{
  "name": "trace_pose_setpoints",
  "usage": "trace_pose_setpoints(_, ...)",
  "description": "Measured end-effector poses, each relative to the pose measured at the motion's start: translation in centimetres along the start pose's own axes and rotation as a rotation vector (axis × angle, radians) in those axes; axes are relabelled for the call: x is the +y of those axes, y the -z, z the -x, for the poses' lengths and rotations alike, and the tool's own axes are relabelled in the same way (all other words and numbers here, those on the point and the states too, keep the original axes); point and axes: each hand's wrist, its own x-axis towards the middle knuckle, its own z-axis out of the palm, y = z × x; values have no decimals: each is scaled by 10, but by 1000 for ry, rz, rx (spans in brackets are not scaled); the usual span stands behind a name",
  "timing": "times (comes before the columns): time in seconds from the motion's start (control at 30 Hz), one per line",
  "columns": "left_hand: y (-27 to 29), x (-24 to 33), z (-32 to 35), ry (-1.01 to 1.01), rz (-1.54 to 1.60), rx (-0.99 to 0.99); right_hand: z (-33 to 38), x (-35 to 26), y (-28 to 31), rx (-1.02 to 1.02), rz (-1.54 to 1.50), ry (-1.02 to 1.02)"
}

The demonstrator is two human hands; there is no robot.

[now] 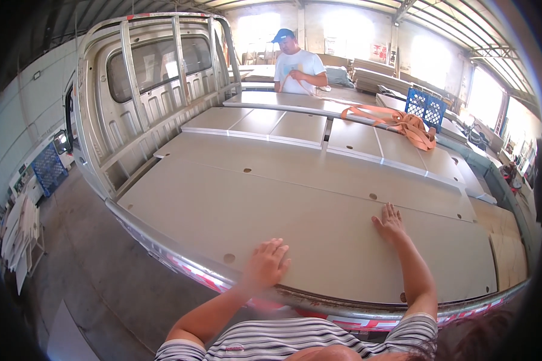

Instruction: The person stacks wooden boards in the bed of a truck, closes the tailgate, and secures the load by threading and tightening orange straps across the boards by hand.

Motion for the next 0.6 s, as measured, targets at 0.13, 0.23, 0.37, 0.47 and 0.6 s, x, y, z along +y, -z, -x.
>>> trace_pose_setpoints(0.13,2,4,1,-12,10,-5,15,-7,-1,15,-7,0)
trace_pose_setpoints(0.23,3,7,0,-20,12,-18,21,-7,-4,23,-2,5)
trace_pose_setpoints(0.37,5,9,1,-8,12,-28,30,-14,0,34,-16,30)
trace_pose_setpoints(0.47,7,10,1,4,8,-26,35,-19,3,56,-42,40)
trace_pose_setpoints(0.6,7,10,1,-3,8,-38,35,-17,0,66,-44,20)
